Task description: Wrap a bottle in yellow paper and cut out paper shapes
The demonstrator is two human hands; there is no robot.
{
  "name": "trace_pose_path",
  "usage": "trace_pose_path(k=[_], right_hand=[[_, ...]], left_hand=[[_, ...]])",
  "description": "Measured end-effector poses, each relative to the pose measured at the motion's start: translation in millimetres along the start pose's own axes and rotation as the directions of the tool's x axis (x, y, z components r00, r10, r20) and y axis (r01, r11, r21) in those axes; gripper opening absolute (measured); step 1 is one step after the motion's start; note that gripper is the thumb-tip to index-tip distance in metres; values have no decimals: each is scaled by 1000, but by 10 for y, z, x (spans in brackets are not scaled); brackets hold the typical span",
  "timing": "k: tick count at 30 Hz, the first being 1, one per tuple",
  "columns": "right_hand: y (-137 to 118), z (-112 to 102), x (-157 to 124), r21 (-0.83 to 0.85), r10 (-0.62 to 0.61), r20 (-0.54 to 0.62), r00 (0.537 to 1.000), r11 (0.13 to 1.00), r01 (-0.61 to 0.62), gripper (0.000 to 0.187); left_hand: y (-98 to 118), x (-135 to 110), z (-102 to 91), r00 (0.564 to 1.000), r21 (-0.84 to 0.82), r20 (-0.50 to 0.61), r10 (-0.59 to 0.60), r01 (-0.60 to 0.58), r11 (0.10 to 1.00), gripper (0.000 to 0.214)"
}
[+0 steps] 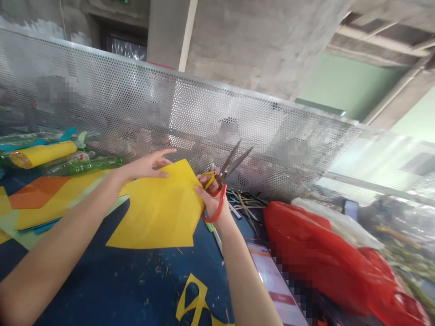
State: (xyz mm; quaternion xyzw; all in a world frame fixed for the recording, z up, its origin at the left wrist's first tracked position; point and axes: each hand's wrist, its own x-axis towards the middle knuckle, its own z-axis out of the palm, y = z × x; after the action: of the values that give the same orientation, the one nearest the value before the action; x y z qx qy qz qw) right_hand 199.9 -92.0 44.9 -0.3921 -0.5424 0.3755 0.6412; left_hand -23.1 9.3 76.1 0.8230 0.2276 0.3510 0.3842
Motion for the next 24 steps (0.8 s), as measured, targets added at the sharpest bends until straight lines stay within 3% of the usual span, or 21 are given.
trace_pose_path(k=[6, 11, 14, 19, 24], right_hand=[[-62, -204, -9, 46, 132, -4, 991, 990, -132, 32], [-14, -301, -36, -71, 294, 186, 937, 956, -286, 29], [20, -306, -30, -134, 256, 181, 950, 963, -235, 29], [5, -271, -14, -148, 191, 172, 966, 975, -167, 31], [-72, -257, -60, -165, 245, 227, 943, 963, -211, 29]], left_hand=[[73, -67, 39, 964, -185, 226, -141, 185, 965, 45], [43, -110, -66, 967, -257, 191, -170, 216, 942, 47], [60, -156, -113, 963, -267, 173, -207, 248, 931, 64], [148, -202, -55, 966, -279, 235, -109, 175, 944, 91], [152, -162, 38, 969, -206, 247, 6, 46, 978, 78]])
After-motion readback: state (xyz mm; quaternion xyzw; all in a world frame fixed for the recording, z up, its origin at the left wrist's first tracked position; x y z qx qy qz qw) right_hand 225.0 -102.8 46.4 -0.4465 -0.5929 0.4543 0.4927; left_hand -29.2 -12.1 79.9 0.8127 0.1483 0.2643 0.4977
